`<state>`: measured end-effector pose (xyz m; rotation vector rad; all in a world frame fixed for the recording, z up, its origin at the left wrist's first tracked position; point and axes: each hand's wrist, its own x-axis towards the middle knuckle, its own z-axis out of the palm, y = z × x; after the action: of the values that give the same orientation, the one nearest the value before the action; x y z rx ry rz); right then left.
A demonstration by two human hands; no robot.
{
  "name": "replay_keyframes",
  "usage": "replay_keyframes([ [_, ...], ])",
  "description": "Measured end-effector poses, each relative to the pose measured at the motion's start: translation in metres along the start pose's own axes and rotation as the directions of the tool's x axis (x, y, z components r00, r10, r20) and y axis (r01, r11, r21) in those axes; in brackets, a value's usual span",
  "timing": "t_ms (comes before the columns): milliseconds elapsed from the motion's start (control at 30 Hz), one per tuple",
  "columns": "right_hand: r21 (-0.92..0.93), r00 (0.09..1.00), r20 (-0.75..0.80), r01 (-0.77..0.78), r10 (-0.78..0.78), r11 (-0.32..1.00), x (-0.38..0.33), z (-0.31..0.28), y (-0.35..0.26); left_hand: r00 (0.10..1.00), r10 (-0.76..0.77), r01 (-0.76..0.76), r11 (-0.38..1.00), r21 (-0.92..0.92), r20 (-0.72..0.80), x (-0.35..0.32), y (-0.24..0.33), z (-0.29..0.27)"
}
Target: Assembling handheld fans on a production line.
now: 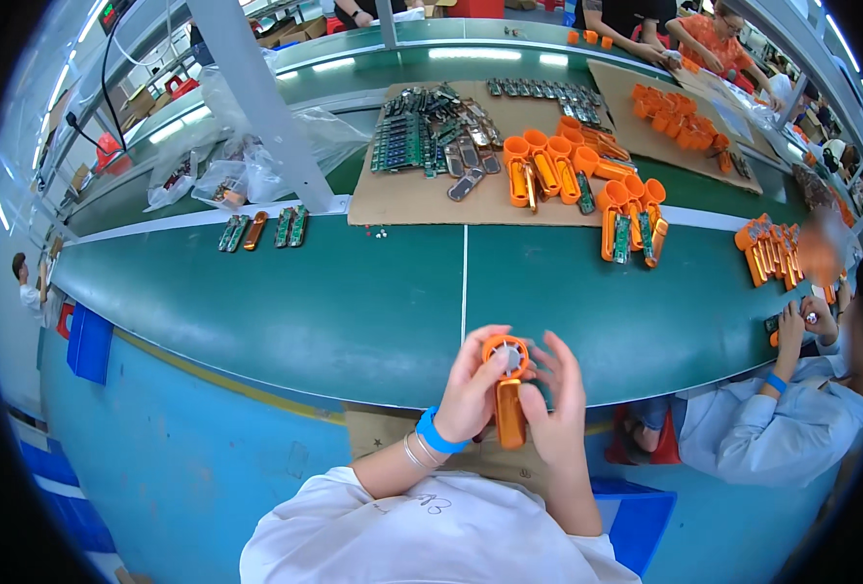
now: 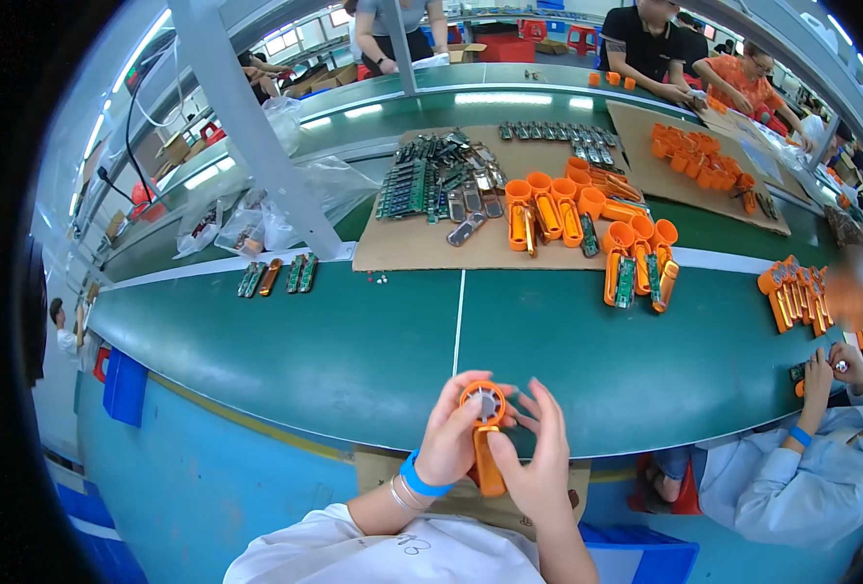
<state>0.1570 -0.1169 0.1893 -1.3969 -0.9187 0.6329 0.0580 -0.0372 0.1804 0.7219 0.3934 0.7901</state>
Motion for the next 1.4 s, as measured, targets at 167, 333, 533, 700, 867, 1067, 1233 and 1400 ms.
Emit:
replay_keyframes([
  [167,-0.516,0.979,0.15,0.195,-0.136,0.834,-0.015,0.002,-0.028,0.973,0.104,-0.119,0.991,-0.063,-0.207,0.018,-0.007,0.003],
  [333,-0.64,0.972,0.047,0.207,-0.231,0.74,-0.01,-0.002,-0.013,0.98,0.161,-0.166,0.985,-0.036,-0.12,0.026,-0.014,0.018],
  [533,-0.713,0.924,-0.085,0.205,-0.372,0.67,0.008,-0.056,-0.005,0.989,0.128,-0.116,0.982,0.148,-0.069,0.026,-0.011,0.027],
  [700,-0.892,0.822,-0.229,0.036,-0.521,0.45,0.059,-0.19,0.024,0.991,0.095,-0.128,0.889,0.439,0.095,0.007,-0.004,-0.009],
  [867,-0.923,0.809,-0.353,-0.217,-0.47,0.319,0.117,-0.323,0.067,0.984,0.176,-0.157,0.722,0.673,0.041,-0.009,-0.002,-0.03],
  [1067,-0.892,0.789,-0.452,-0.408,-0.416,0.195,0.164,-0.379,0.093,0.956,0.283,-0.238,0.614,0.753,0.071,-0.011,-0.009,-0.037],
  [1233,-0.863,0.782,-0.506,-0.46,-0.364,0.209,0.185,-0.382,0.105,0.951,0.303,-0.238,0.569,0.787,0.068,-0.009,-0.007,-0.034],
  [1400,-0.878,0.776,-0.475,-0.451,-0.415,0.163,0.189,-0.391,0.111,0.938,0.328,-0.268,0.495,0.827,0.108,-0.006,-0.009,-0.032],
])
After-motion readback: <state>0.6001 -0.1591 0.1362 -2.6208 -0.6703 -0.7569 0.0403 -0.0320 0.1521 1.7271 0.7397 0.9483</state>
